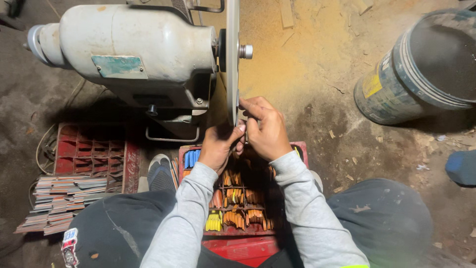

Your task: The person sits on the floor at a disc sander and sands the edges of small leather shoe components against the spinning sanding disc, turning each piece to smooth different edges. Finished pieces are placed into a red compartment tray holding many similar cut pieces.

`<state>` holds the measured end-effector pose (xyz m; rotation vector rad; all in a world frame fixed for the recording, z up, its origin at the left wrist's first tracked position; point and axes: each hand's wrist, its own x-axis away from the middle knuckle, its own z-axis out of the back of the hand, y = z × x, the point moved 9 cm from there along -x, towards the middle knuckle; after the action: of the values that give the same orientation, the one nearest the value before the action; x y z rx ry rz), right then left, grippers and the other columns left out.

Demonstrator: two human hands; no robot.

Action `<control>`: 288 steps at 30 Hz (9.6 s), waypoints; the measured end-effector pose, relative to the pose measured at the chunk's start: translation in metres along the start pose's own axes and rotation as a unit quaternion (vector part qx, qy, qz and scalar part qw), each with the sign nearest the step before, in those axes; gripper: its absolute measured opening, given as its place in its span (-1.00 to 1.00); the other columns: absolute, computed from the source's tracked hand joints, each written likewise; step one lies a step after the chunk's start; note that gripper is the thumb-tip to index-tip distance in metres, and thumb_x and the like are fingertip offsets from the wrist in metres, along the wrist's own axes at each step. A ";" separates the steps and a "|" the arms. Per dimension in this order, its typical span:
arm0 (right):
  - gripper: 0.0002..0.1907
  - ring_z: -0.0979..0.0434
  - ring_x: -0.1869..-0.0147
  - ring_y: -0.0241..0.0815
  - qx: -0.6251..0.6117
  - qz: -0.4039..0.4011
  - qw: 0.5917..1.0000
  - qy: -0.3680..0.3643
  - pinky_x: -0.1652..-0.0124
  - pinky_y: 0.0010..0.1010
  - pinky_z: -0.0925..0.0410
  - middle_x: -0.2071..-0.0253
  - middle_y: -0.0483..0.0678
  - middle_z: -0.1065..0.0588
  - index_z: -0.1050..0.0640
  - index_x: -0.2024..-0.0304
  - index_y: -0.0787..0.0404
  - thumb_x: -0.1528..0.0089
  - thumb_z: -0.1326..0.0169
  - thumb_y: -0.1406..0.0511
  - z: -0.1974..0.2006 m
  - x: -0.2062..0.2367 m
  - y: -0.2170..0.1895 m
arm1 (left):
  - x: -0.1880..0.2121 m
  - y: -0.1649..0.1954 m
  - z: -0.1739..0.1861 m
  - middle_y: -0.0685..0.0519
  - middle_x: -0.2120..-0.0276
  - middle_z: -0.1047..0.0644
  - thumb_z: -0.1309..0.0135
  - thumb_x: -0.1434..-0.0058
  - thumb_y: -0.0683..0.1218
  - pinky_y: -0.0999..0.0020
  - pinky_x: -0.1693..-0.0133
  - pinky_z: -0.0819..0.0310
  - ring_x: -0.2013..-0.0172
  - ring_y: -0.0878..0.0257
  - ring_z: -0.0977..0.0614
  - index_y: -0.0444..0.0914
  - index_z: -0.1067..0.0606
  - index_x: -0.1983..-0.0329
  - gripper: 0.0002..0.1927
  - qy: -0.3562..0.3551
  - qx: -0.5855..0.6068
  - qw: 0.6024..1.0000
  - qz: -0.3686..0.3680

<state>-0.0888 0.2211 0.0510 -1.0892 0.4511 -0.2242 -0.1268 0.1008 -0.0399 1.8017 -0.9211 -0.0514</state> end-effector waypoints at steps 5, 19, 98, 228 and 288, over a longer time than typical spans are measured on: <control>-0.53 -0.66 0.16 -0.10 -0.013 -0.020 1.000 0.004 0.13 -0.39 -0.50 0.06 0.08 -0.56 -0.59 -0.08 0.35 -0.15 0.13 0.52 -0.006 -0.001 0.007 | -0.004 -0.005 0.004 0.09 0.48 -0.48 -0.20 -0.27 -0.13 0.44 0.51 -0.34 0.55 0.36 -0.46 -0.36 -0.51 0.14 -0.80 -0.003 0.020 1.000 0.010; -0.62 -0.67 0.09 0.00 0.068 -0.006 0.996 -0.060 0.03 -0.31 -0.48 0.13 0.13 -0.62 -0.66 0.06 0.34 -0.12 0.03 0.48 -0.018 0.029 0.037 | 0.018 -0.039 0.029 0.04 0.46 -0.54 -0.23 -0.18 -0.11 0.38 0.48 -0.38 0.55 0.30 -0.48 -0.37 -0.55 0.15 -0.75 0.018 -0.121 0.992 -0.021; -0.76 -0.72 0.22 -0.01 0.052 -0.073 0.992 -0.090 0.17 -0.27 -0.48 0.29 0.18 -0.62 -0.65 0.17 0.31 -0.15 -0.04 0.42 0.000 0.026 0.053 | 0.027 -0.011 0.019 -0.04 0.31 -0.63 -0.27 -0.22 -0.09 0.29 0.25 -0.54 0.35 0.23 -0.63 -0.41 -0.55 0.09 -0.68 0.047 -0.293 0.934 -0.197; -0.82 -0.41 0.41 -0.29 0.082 -0.256 0.939 -0.215 0.38 -0.38 -0.29 0.47 -0.01 -0.56 -0.68 0.21 0.30 -0.18 -0.27 0.32 0.047 0.093 0.102 | 0.069 -0.019 -0.009 -0.11 0.19 -0.59 -0.27 -0.14 -0.09 0.24 0.09 -0.54 0.17 -0.02 -0.66 -0.21 -0.42 -0.28 -0.39 0.034 -0.520 0.850 -0.081; -0.52 -0.61 -0.04 0.08 0.009 -0.008 1.000 -0.024 -0.08 -0.30 -0.45 -0.02 0.18 -0.49 -0.57 -0.06 0.47 -0.11 0.13 0.49 -0.007 0.008 0.018 | -0.004 -0.011 0.011 0.09 0.47 -0.49 -0.13 -0.35 -0.15 0.43 0.44 -0.36 0.50 0.36 -0.44 -0.40 -0.53 0.10 -0.81 -0.018 -0.112 0.989 -0.090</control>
<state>-0.0855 0.2204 0.0301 -1.0796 0.3972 -0.2154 -0.1285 0.0958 -0.0549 1.6731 -0.7440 -0.2912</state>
